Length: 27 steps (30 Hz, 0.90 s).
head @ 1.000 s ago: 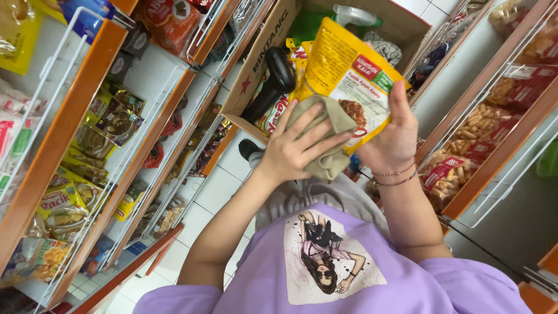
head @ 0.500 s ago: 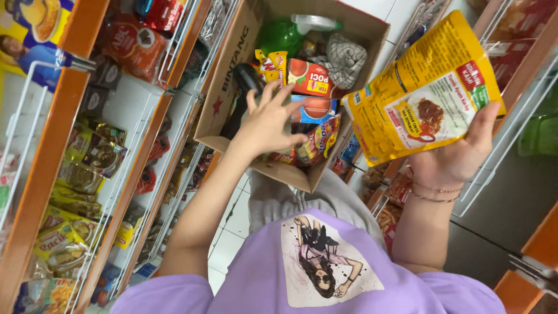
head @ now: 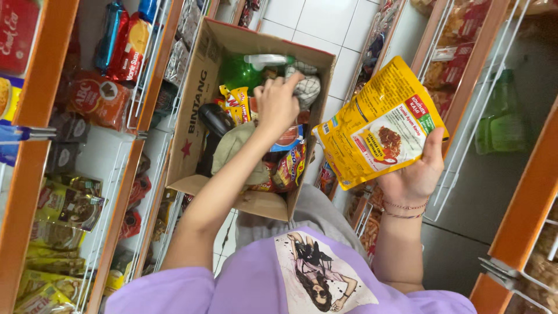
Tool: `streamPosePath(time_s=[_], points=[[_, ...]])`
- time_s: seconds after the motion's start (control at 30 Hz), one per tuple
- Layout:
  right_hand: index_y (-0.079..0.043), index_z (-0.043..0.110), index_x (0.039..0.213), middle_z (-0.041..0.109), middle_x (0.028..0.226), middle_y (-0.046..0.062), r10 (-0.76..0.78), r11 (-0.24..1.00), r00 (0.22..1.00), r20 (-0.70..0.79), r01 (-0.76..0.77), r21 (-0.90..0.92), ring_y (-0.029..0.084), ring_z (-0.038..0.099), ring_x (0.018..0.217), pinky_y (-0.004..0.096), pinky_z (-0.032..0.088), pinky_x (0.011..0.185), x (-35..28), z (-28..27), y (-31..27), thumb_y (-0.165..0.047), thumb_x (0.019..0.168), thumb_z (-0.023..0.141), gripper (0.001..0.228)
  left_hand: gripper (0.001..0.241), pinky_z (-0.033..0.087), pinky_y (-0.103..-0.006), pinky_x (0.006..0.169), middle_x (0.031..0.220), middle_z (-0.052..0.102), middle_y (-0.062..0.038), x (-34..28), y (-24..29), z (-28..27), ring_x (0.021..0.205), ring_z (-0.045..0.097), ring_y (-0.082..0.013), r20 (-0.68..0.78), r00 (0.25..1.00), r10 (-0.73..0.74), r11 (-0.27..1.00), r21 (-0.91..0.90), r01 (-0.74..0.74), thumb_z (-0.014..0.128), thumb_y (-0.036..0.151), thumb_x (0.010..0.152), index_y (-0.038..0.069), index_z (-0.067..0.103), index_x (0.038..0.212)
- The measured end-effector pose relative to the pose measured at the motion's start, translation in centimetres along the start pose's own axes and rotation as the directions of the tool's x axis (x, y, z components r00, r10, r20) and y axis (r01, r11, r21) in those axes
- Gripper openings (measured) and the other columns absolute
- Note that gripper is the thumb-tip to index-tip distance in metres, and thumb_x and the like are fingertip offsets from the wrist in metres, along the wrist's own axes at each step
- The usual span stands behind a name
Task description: The person wipes the edges of store shelves with a cloth, scans a package of crackers using a handheld barcode scanner, and organizes various food items including crackers and seasoning packets into a cardboard box and onto the shelves.
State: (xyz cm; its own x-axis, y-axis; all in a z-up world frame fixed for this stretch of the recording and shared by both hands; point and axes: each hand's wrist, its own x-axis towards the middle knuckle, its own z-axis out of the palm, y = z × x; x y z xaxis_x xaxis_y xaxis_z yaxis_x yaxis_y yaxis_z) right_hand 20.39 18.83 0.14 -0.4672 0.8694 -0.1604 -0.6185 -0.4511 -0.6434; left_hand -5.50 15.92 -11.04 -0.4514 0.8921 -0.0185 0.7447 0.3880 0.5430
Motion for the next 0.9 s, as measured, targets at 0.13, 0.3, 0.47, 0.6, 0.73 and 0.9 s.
streamPosePath(time_s=[0.13, 0.3, 0.47, 0.6, 0.73, 0.9], points=[[-0.006, 0.038, 0.160, 0.046, 0.163, 0.012, 0.018, 1.000, 1.000, 0.016, -0.018, -0.008, 0.033, 0.046, 0.152, 0.053, 0.033, 0.130, 0.5, 1.1, 0.3, -0.048, 0.113, 0.033, 0.063, 0.053, 0.020, -0.0580, 0.118, 0.126, 0.063, -0.009, -5.7, 1.2, -7.1, 0.130, 0.057, -0.0300, -0.312, 0.899, 0.307, 0.919, -0.150, -0.365, 0.068, 0.004, 0.076, 0.029, 0.066, 0.122], [-0.007, 0.038, 0.161, 0.046, 0.161, 0.011, 0.131, 0.988, 0.990, 0.051, -0.126, -0.086, 0.028, 0.046, 0.149, 0.048, 0.033, 0.128, -0.2, 3.2, 2.6, -0.046, 0.112, 0.033, 0.063, 0.086, 0.026, -0.0667, 0.111, 0.132, 0.049, -0.028, -9.9, 6.4, -13.4, 0.133, 0.042, -0.0491, -0.259, 0.825, 0.503, 0.746, -0.352, -0.565, 0.080, 0.032, 0.055, 0.015, 0.058, 0.136], [-0.008, 0.035, 0.159, 0.047, 0.155, 0.013, 0.361, 0.932, 0.929, 0.083, -0.362, 0.000, 0.029, 0.049, 0.141, 0.048, 0.037, 0.119, -1.4, 4.5, 5.6, -0.049, 0.111, 0.029, 0.064, 0.076, 0.044, -0.0544, 0.113, 0.156, 0.031, -0.034, -10.0, 8.6, -13.1, 0.142, 0.045, -0.0438, -0.508, 0.739, 0.443, 0.690, -0.332, -0.643, 0.086, 0.042, 0.077, 0.022, 0.056, 0.144], [-0.009, 0.032, 0.162, 0.046, 0.159, 0.011, 0.207, 0.978, 0.961, 0.182, -0.205, -0.032, 0.028, 0.048, 0.146, 0.047, 0.035, 0.126, -0.1, 6.0, 5.5, -0.045, 0.112, 0.032, 0.062, 0.056, 0.053, -0.0421, 0.106, 0.161, 0.046, -0.016, -11.5, 5.5, -9.7, 0.141, 0.058, -0.0391, -0.482, 0.645, 0.594, 0.727, -0.023, -0.687, 0.084, 0.033, 0.082, 0.021, 0.069, 0.135], [-0.004, 0.035, 0.160, 0.048, 0.158, 0.015, 0.268, 0.959, 0.926, 0.265, -0.282, 0.014, 0.032, 0.049, 0.145, 0.051, 0.036, 0.125, 0.3, 6.2, 4.2, -0.049, 0.113, 0.031, 0.065, 0.027, 0.054, -0.0412, 0.102, 0.152, 0.059, -0.012, -11.7, 1.2, -9.4, 0.137, 0.061, -0.0441, -0.521, 0.590, 0.617, 0.732, 0.105, -0.673, 0.082, 0.024, 0.089, 0.016, 0.074, 0.114], [-0.004, 0.037, 0.162, 0.048, 0.158, 0.016, 0.376, 0.915, 0.861, 0.343, -0.402, 0.007, 0.034, 0.048, 0.144, 0.053, 0.036, 0.123, 0.2, 6.0, 6.6, -0.049, 0.116, 0.034, 0.064, 0.040, 0.048, -0.0553, 0.105, 0.144, 0.058, -0.020, -11.8, 3.3, -11.5, 0.128, 0.062, -0.0373, -0.543, 0.752, 0.374, 0.850, -0.123, -0.512, 0.076, 0.027, 0.085, 0.005, 0.079, 0.118]])
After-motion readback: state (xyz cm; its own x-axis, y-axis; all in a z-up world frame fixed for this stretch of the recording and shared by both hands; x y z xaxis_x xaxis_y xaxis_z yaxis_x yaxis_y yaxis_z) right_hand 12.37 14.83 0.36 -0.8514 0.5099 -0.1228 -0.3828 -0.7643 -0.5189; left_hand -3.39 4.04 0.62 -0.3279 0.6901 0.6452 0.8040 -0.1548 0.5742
